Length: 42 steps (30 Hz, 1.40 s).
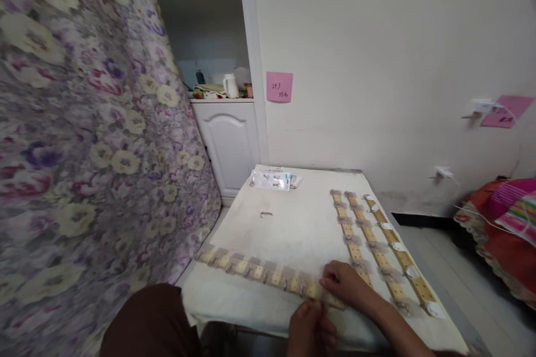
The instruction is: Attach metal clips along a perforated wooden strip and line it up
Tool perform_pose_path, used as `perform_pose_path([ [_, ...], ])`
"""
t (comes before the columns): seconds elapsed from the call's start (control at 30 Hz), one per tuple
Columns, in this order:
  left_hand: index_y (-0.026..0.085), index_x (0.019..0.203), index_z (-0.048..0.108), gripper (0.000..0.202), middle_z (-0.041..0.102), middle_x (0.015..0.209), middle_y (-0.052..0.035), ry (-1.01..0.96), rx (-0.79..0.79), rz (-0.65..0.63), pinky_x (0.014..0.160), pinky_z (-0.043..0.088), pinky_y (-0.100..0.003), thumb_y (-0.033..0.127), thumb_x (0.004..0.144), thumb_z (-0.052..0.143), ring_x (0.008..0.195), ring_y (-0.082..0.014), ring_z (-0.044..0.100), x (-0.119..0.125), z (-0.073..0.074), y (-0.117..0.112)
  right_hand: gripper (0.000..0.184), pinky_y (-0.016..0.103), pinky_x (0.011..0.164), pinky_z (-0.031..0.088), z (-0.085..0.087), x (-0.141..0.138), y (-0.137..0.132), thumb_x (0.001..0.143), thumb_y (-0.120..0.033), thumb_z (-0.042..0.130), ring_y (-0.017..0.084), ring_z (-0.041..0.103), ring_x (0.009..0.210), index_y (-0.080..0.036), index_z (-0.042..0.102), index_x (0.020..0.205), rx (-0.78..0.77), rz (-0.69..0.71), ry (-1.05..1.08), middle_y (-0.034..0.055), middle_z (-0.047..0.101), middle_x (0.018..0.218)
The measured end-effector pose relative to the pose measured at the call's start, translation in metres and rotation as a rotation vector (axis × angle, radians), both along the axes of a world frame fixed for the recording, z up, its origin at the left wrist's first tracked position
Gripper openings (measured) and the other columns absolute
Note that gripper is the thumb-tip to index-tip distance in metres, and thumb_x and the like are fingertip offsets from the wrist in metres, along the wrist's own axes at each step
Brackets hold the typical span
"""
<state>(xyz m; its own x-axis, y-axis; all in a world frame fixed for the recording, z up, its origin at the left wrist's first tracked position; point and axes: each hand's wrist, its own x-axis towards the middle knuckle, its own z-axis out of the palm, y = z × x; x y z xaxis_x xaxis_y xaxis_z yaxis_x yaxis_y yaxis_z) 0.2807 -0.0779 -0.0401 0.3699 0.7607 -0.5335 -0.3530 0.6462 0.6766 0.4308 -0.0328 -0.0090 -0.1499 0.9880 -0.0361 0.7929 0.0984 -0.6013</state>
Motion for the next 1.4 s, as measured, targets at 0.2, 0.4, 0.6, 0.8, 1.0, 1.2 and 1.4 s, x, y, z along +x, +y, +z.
perform_pose_path([
  [0.2, 0.022, 0.066, 0.041, 0.040, 0.058, 0.041, 0.0032, 0.080, -0.044, 0.008, 0.034, 0.020, -0.019, 0.054, 0.056, 0.063, 0.030, -0.0096, 0.048, 0.003, 0.003, 0.003, 0.016, 0.022, 0.058, 0.032, -0.008, -0.001, 0.003, 0.073, -0.025, 0.051, 0.013, 0.053, 0.065, -0.017, 0.063, 0.067, -0.017, 0.002, 0.008, 0.0018, 0.063, 0.068],
  [0.4, 0.020, 0.069, 0.046, 0.036, 0.059, 0.042, 0.0018, 0.108, -0.013, 0.024, 0.034, 0.021, -0.019, 0.053, 0.059, 0.059, 0.031, -0.0097, 0.049, 0.004, -0.003, 0.002, 0.017, 0.023, 0.060, 0.034, -0.008, -0.004, 0.004, 0.074, -0.025, 0.050, 0.014, 0.055, 0.066, -0.017, 0.064, 0.068, -0.029, -0.008, 0.005, 0.0024, 0.065, 0.069],
  [0.6, 0.021, 0.068, 0.045, 0.036, 0.058, 0.041, 0.0017, 0.120, -0.004, 0.034, 0.032, 0.022, -0.020, 0.053, 0.058, 0.057, 0.029, -0.0105, 0.048, 0.006, -0.008, 0.003, 0.018, 0.023, 0.061, 0.034, -0.008, -0.006, 0.004, 0.074, -0.026, 0.049, 0.014, 0.054, 0.066, -0.017, 0.064, 0.068, -0.047, -0.040, -0.006, 0.0024, 0.066, 0.070],
  [0.8, 0.022, 0.067, 0.045, 0.037, 0.054, 0.035, 0.0029, 0.182, -0.036, 0.049, 0.032, 0.019, -0.022, 0.055, 0.055, 0.055, 0.026, -0.0117, 0.043, 0.011, -0.017, 0.005, 0.018, 0.023, 0.058, 0.033, -0.008, -0.007, 0.002, 0.074, -0.026, 0.048, 0.014, 0.055, 0.065, -0.017, 0.064, 0.070, -0.037, -0.026, -0.007, 0.0025, 0.066, 0.070],
  [1.0, 0.021, 0.068, 0.047, 0.034, 0.056, 0.038, 0.0016, 0.204, -0.020, 0.034, 0.034, 0.019, -0.021, 0.052, 0.059, 0.055, 0.028, -0.0119, 0.044, 0.011, -0.020, 0.006, 0.018, 0.023, 0.058, 0.033, -0.008, -0.006, 0.002, 0.074, -0.026, 0.049, 0.014, 0.055, 0.065, -0.017, 0.063, 0.070, -0.042, -0.032, -0.006, 0.0024, 0.066, 0.069],
  [1.2, 0.021, 0.064, 0.047, 0.029, 0.054, 0.036, 0.0016, 0.242, -0.033, 0.057, 0.034, 0.020, -0.022, 0.050, 0.062, 0.054, 0.027, -0.0121, 0.042, 0.012, -0.017, 0.007, 0.017, 0.022, 0.057, 0.032, -0.010, -0.004, 0.001, 0.075, -0.027, 0.049, 0.013, 0.055, 0.064, -0.017, 0.062, 0.070, -0.048, -0.014, 0.026, 0.0021, 0.065, 0.069],
  [1.4, 0.020, 0.064, 0.049, 0.030, 0.055, 0.038, 0.0010, 0.205, -0.029, 0.053, 0.036, 0.022, -0.021, 0.049, 0.063, 0.056, 0.029, -0.0121, 0.044, 0.010, -0.006, 0.004, 0.014, 0.022, 0.056, 0.031, -0.013, -0.003, 0.001, 0.073, -0.027, 0.053, 0.013, 0.052, 0.064, -0.017, 0.062, 0.070, -0.056, -0.027, 0.024, 0.0008, 0.065, 0.069],
])
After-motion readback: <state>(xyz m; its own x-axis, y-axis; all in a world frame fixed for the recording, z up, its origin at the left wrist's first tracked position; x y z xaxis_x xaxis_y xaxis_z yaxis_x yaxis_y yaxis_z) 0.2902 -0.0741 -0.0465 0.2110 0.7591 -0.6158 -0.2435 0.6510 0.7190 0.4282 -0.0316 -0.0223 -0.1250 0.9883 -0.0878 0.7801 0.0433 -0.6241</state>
